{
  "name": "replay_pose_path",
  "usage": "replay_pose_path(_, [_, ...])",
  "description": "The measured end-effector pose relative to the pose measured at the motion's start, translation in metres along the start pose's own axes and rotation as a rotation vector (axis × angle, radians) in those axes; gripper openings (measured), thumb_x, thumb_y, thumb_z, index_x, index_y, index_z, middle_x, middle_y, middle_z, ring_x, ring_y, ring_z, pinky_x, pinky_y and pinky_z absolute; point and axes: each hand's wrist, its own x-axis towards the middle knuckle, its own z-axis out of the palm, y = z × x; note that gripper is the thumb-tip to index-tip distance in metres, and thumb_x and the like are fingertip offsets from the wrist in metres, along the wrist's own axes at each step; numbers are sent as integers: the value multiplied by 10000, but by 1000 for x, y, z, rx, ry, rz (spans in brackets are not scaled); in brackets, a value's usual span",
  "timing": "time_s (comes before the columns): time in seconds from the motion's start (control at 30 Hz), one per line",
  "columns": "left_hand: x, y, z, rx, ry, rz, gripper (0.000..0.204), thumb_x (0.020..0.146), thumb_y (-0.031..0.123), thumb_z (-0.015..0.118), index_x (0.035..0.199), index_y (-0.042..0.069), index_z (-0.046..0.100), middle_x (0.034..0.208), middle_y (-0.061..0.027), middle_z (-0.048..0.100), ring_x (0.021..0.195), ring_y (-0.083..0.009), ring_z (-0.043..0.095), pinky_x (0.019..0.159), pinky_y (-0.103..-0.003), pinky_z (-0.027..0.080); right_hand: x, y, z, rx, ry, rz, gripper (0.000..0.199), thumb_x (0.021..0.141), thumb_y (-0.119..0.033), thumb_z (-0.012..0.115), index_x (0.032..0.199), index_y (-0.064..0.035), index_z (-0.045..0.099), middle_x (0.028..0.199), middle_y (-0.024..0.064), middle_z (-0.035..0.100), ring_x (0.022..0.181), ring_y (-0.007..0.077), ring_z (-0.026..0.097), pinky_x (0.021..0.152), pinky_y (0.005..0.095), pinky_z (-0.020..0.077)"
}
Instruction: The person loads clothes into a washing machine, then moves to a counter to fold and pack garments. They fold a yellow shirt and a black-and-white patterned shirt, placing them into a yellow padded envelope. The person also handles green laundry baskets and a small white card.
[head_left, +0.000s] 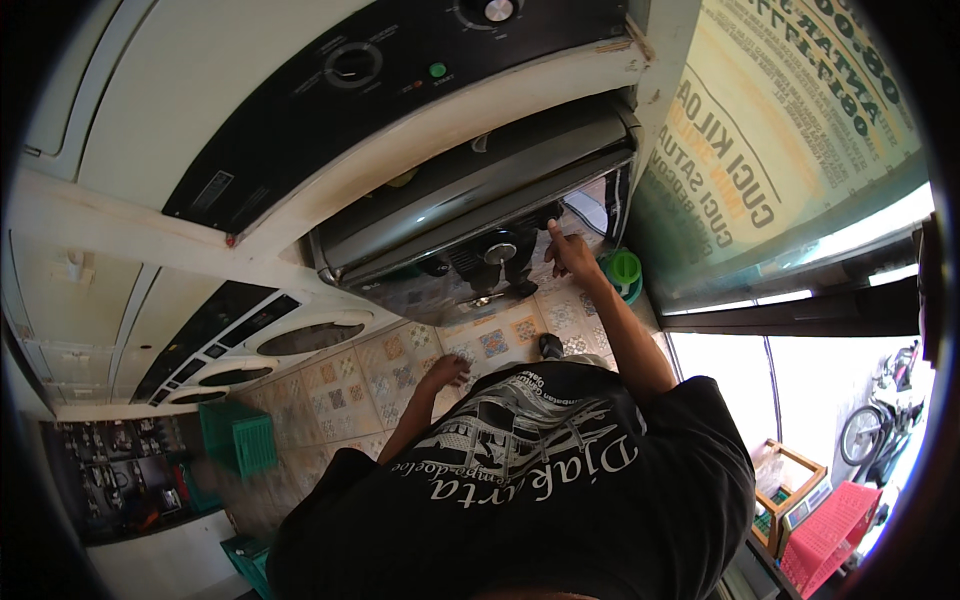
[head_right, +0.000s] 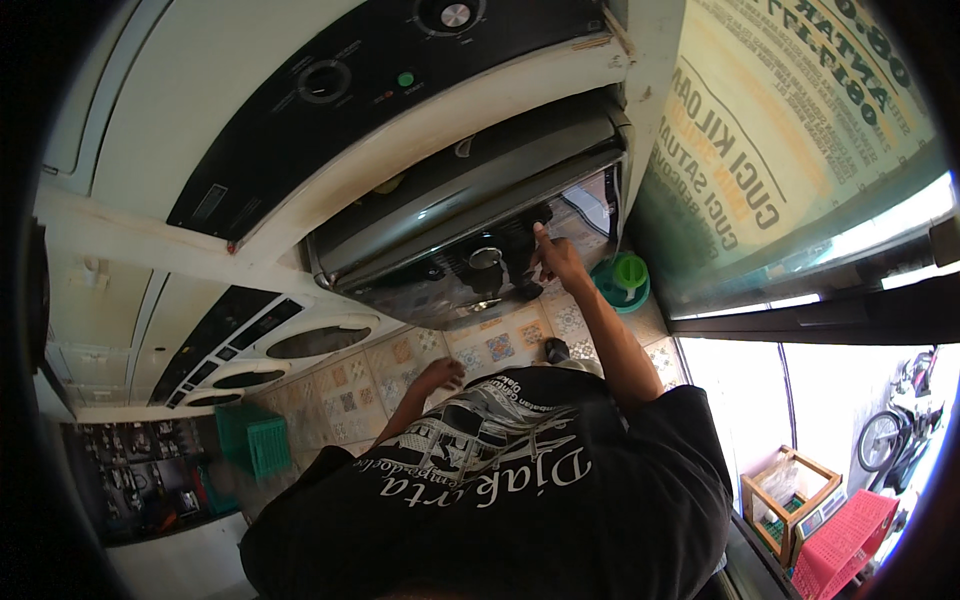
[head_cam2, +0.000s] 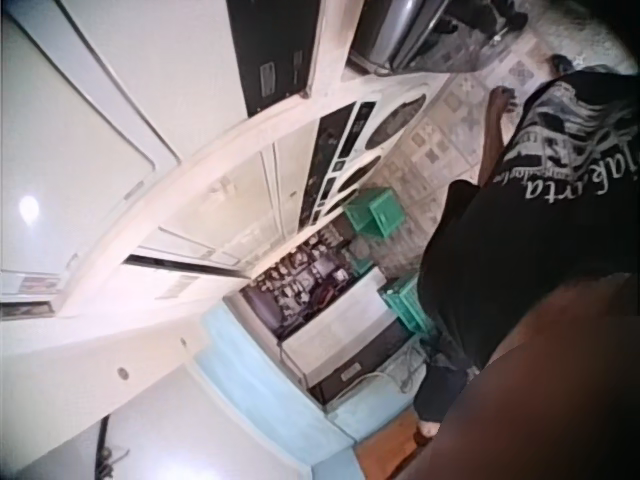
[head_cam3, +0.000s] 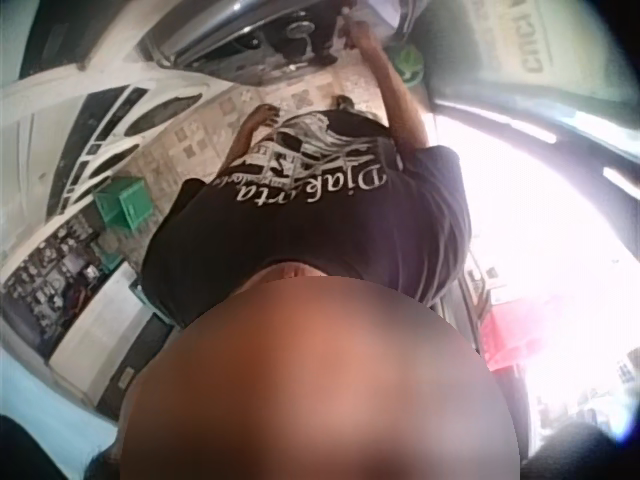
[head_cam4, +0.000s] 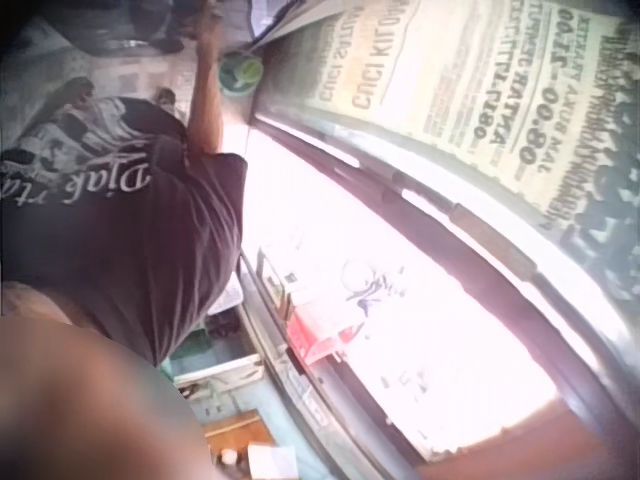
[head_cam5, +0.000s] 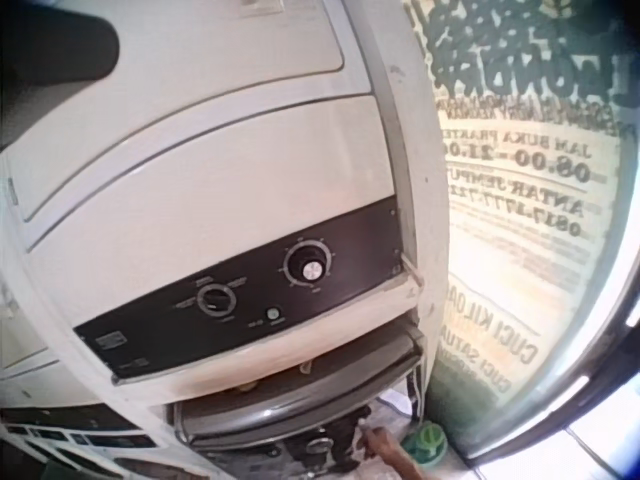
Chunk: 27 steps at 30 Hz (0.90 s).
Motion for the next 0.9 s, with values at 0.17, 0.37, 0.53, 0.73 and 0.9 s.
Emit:
replay_pose_path(0.17, [-63, 157, -13, -153, -15, 494, 165, 891, 194, 538, 976, 53, 538, 858, -42, 603, 740, -118, 579, 640, -252, 489, -3, -1, -2, 3, -12, -33, 755, 836, -659, 343, 625, 21, 595, 420, 43, 432, 428, 178, 564, 414, 265, 422])
replay_pose_path(0.37, [-119, 287, -47, 251, 832, 948, 206, 860, 174, 574, 1034, 64, 556, 935, -69, 586, 866, -205, 564, 738, -322, 463, -17, 27, -13, 137, 14, -55, 713, 869, -583, 375, 604, 37, 608, 410, 60, 435, 377, 175, 519, 405, 274, 407])
replay_pose_path(0.53, [-89, 309, -72, 684, 1016, 922, 223, 855, 241, 569, 1034, 107, 571, 1080, -121, 531, 1054, -328, 470, 841, -453, 412, -49, 139, -41, -151, 70, -18, 654, 886, -528, 375, 663, 24, 646, 441, 110, 516, 379, 178, 527, 422, 294, 422])
replay_pose_path(0.73, [-73, 318, -80, 756, 1027, 839, 231, 837, 310, 589, 892, 85, 575, 937, -85, 539, 967, -297, 503, 762, -503, 419, -160, 330, -66, -223, 293, 497, 596, 877, -495, 429, 628, 13, 614, 453, 102, 530, 385, 199, 543, 404, 330, 443])
replay_pose_path(0.9, [-70, 304, -83, 766, 1028, 924, 273, 836, 333, 585, 832, 60, 560, 911, -110, 533, 933, -310, 504, 760, -453, 431, -264, 399, -36, 54, 515, 705, 568, 890, -472, 428, 640, 21, 560, 536, 104, 547, 388, 220, 531, 360, 331, 434])
